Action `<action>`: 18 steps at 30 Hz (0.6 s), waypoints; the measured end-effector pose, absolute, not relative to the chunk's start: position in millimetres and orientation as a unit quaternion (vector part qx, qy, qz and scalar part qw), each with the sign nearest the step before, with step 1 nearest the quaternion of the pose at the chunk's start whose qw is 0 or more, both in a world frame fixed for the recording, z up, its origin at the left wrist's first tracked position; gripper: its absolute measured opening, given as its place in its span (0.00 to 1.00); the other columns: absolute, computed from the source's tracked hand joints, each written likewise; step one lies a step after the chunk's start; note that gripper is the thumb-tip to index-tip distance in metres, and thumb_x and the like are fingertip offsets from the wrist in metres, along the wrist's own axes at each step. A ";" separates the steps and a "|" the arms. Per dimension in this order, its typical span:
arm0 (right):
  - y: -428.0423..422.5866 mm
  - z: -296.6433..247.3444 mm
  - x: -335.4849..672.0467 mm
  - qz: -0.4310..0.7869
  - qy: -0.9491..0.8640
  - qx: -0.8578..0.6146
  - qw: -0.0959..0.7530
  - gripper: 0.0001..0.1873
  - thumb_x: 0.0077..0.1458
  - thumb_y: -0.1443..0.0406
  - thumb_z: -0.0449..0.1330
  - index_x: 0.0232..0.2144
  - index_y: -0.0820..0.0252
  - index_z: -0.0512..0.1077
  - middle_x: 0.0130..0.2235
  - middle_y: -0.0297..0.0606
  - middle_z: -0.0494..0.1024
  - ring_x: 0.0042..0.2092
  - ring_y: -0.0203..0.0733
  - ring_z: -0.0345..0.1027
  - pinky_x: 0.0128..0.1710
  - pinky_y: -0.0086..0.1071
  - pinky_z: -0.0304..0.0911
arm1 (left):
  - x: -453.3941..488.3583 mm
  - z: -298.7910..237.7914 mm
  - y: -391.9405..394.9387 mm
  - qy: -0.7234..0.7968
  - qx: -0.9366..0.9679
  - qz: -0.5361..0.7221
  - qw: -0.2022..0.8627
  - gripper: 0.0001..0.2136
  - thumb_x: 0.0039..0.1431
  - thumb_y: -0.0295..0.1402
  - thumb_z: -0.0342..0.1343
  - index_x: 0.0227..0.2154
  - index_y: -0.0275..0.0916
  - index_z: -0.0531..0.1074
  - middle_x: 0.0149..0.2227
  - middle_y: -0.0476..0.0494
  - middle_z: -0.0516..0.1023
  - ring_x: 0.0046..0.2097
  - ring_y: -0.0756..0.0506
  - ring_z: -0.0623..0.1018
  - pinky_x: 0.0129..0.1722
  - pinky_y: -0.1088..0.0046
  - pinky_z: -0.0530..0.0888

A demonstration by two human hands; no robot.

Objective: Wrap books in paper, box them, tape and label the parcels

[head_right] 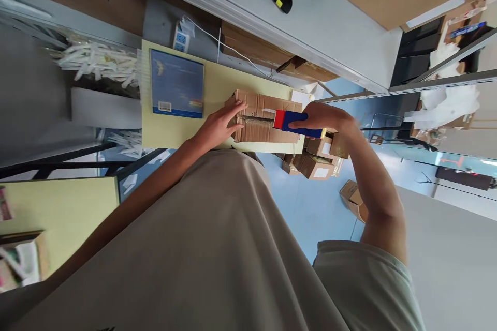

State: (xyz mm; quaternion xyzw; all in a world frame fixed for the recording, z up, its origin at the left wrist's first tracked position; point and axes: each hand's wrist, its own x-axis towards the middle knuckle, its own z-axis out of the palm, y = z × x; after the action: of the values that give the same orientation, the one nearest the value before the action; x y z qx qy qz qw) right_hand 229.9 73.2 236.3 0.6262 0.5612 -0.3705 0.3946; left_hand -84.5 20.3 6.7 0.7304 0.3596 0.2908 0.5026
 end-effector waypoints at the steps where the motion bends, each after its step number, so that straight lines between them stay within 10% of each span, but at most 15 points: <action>1: 73.0 226.1 235.6 -0.376 0.570 0.618 0.389 0.41 0.60 0.26 0.65 0.28 0.57 0.79 0.26 0.40 0.77 0.31 0.45 0.72 0.34 0.41 0.64 | -84.0 7.4 17.2 0.374 0.727 0.291 0.496 0.32 0.75 0.36 0.68 0.78 0.45 0.70 0.77 0.34 0.76 0.80 0.33 0.73 0.83 0.47 0.69; 18: 59.6 162.1 285.4 -0.372 0.696 0.553 0.267 0.35 0.66 0.32 0.65 0.38 0.57 0.81 0.31 0.47 0.80 0.39 0.56 0.78 0.39 0.42 0.64 | 2.5 32.2 -3.5 0.747 0.402 0.350 0.397 0.15 0.71 0.47 0.70 0.49 0.41 0.85 0.49 0.40 0.89 0.54 0.40 0.87 0.57 0.66 0.82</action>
State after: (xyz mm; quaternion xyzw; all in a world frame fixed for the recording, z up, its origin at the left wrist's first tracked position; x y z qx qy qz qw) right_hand 285.4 59.6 162.1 0.5525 0.6963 -0.3724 0.2669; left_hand 2.5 -3.5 32.2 0.4024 0.7472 0.3498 0.3967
